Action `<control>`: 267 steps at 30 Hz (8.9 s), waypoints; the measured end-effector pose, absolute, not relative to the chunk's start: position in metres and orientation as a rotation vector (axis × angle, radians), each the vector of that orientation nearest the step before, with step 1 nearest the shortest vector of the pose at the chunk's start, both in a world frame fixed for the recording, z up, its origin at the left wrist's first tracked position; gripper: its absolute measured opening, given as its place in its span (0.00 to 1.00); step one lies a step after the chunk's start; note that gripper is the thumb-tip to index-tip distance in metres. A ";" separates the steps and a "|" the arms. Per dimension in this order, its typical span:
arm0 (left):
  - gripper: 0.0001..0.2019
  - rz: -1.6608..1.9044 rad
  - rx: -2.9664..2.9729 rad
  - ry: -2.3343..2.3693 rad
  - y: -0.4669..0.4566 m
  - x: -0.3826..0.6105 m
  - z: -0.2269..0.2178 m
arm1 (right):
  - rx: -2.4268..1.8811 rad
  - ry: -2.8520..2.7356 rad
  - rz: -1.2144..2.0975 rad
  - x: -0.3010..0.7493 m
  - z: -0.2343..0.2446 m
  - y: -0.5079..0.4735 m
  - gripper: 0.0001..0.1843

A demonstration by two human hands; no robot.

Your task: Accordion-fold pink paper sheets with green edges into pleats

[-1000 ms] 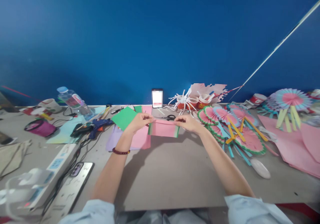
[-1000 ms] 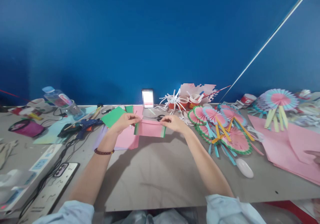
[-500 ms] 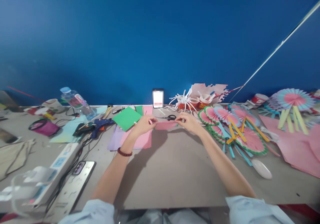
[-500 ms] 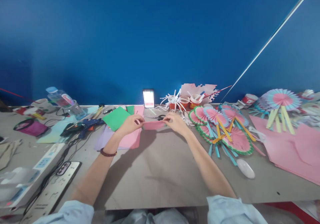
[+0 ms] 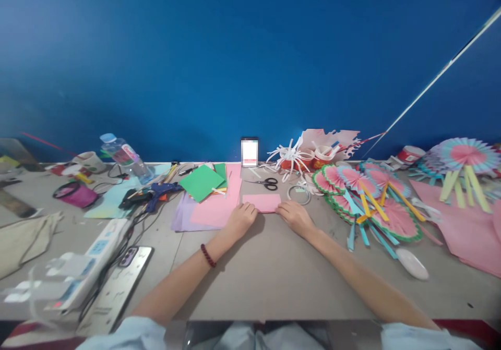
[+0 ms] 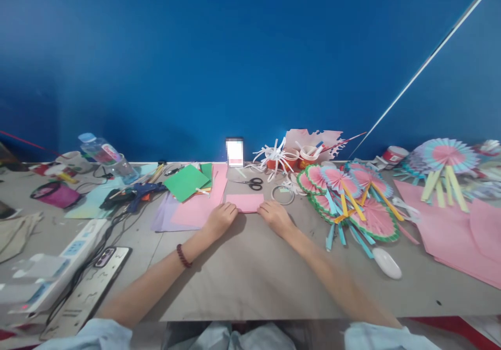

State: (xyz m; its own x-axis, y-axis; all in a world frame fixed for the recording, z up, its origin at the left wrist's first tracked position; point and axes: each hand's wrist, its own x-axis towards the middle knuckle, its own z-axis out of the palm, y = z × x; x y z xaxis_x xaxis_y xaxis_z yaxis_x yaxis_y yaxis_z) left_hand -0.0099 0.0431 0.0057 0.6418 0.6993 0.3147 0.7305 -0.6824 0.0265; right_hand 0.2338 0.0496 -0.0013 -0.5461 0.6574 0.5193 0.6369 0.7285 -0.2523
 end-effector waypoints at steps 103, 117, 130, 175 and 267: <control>0.10 -1.628 -2.857 -1.235 0.026 0.003 0.149 | -0.956 -1.768 0.629 0.206 0.140 0.035 0.12; 0.11 -1.672 -3.083 -1.643 0.027 0.008 0.154 | -0.957 -1.646 0.878 0.200 0.140 0.026 0.18; 0.12 -1.792 -3.084 -1.716 0.028 0.013 0.147 | -1.082 -1.574 0.870 0.201 0.145 0.026 0.15; 0.12 -2.011 -2.972 -1.106 0.027 0.013 0.134 | -1.064 -1.635 0.249 0.188 0.154 -0.003 0.03; 0.04 -2.005 -2.895 -0.975 0.018 0.012 0.147 | -0.944 -1.800 0.298 0.193 0.162 -0.005 0.05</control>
